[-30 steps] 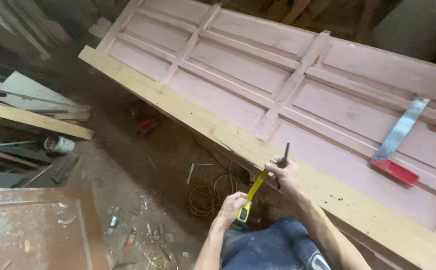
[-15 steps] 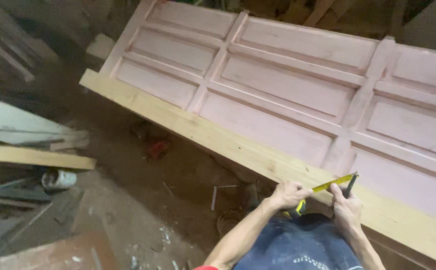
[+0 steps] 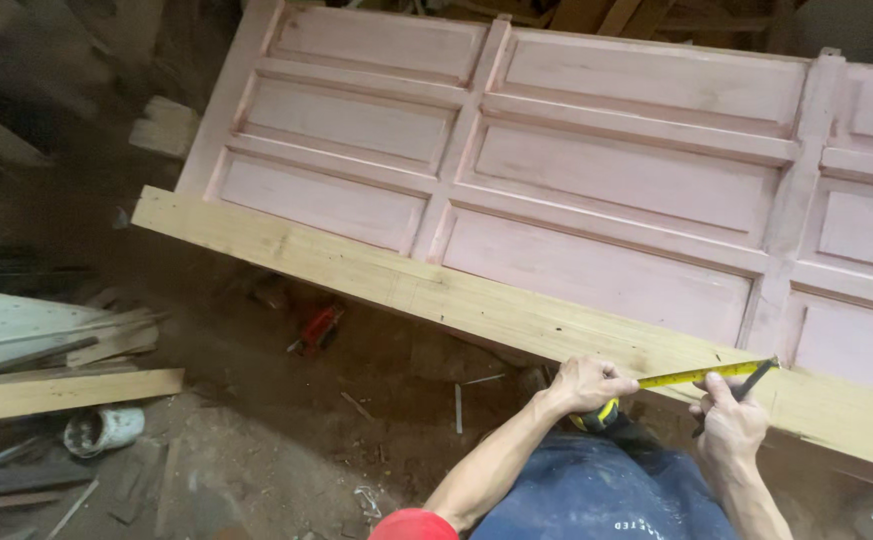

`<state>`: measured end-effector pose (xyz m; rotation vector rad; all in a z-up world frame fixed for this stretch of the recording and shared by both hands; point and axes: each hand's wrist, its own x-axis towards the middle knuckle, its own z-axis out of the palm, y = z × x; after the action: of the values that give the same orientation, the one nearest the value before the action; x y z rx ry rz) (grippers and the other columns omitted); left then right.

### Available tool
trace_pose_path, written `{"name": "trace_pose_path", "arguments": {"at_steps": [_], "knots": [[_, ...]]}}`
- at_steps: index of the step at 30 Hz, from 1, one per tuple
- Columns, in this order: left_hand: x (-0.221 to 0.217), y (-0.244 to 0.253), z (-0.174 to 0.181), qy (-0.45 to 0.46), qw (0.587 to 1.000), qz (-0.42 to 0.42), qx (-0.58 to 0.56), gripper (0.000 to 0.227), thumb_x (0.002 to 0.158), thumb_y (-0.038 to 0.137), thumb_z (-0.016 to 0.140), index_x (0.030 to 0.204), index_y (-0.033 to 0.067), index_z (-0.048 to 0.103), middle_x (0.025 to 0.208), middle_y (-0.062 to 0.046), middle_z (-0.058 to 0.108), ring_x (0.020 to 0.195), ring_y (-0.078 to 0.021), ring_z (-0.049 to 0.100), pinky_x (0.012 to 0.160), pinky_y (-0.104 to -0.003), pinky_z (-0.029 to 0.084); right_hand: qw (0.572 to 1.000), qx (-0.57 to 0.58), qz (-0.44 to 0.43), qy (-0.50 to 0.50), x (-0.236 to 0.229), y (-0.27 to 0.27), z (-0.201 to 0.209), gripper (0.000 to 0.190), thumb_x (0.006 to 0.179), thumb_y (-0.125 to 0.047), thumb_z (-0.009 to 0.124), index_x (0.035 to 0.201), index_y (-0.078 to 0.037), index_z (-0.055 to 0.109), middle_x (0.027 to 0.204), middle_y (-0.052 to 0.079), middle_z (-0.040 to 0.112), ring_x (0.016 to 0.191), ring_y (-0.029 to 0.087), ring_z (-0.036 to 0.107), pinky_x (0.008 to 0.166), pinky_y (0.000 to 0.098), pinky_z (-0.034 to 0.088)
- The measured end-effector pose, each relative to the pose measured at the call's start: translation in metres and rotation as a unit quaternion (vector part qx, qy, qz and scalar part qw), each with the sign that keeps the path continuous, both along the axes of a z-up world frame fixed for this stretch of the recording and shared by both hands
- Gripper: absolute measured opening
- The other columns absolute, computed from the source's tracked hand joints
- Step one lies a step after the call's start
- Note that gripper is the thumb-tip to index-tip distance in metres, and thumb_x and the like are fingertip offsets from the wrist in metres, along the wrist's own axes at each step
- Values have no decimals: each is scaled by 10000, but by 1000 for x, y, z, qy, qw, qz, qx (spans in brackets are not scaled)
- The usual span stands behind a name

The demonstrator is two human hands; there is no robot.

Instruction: The person measures a long wooden plank with a tape measure and marks it with a pencil. They use a try square to draw straight lines and a small wooden block to make additional marks. The person then uses a hand plane to smooth the plank's edge and continues marking measurements along its length.

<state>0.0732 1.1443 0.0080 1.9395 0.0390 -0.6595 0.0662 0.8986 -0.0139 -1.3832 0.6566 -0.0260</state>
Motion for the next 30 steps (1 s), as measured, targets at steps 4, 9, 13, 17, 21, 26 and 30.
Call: {"name": "trace_pose_path", "arguments": {"at_steps": [4, 9, 13, 17, 21, 26, 30], "knots": [[-4, 8, -7, -4, 1000, -21, -6, 450, 837, 553, 702, 897, 128, 839, 905, -118, 788, 915, -271, 734, 867, -383, 564, 999, -25, -22, 7, -13, 9, -1, 101, 1060, -90, 669, 1106, -16, 618, 899, 48, 624, 617, 70, 506, 555, 269, 490], [-15, 16, -12, 15, 1000, 5, -8, 445, 824, 545, 725, 931, 125, 826, 913, -128, 775, 922, -282, 733, 879, -392, 559, 999, -38, -5, 36, -14, 29, 21, 119, 1018, -101, 647, 1086, -12, 607, 894, 33, 683, 672, 69, 640, 538, 256, 493], [-18, 27, -13, 23, 1000, 12, 5, 457, 847, 564, 697, 943, 135, 823, 874, -130, 775, 873, -275, 746, 846, -396, 571, 992, -56, 46, 102, -10, 47, 38, 201, 1047, -200, 656, 1089, -4, 649, 804, 36, 642, 572, 100, 532, 499, 280, 456], [-14, 31, -9, 18, 1000, 24, 8, 471, 836, 559, 700, 927, 114, 824, 868, -135, 779, 863, -266, 743, 837, -387, 563, 976, -61, 94, 186, -14, 63, 36, 262, 1040, -274, 673, 1052, -12, 670, 689, 48, 553, 520, 147, 522, 444, 320, 396], [-15, 22, -4, 47, 999, 9, 22, 471, 826, 547, 699, 927, 100, 810, 867, -141, 779, 866, -269, 747, 827, -385, 568, 981, -49, 126, 140, -25, 67, 17, 239, 1023, -249, 662, 999, -14, 700, 688, -6, 558, 538, 77, 477, 494, 273, 466], [-14, -5, -4, 36, 999, -16, 35, 479, 819, 550, 700, 914, 95, 817, 879, -144, 778, 886, -280, 741, 846, -388, 565, 991, 8, 78, 106, -31, 43, -6, 202, 1019, -214, 670, 987, -14, 685, 710, -15, 566, 537, 68, 457, 498, 263, 454], [2, -31, 1, -5, 994, -79, 77, 476, 862, 559, 689, 943, 111, 830, 929, -145, 773, 909, -311, 715, 858, -411, 550, 972, -144, 48, 176, -27, 1, -9, 256, 1043, -208, 673, 979, 39, 667, 700, 75, 607, 515, 135, 513, 451, 325, 396]]}}
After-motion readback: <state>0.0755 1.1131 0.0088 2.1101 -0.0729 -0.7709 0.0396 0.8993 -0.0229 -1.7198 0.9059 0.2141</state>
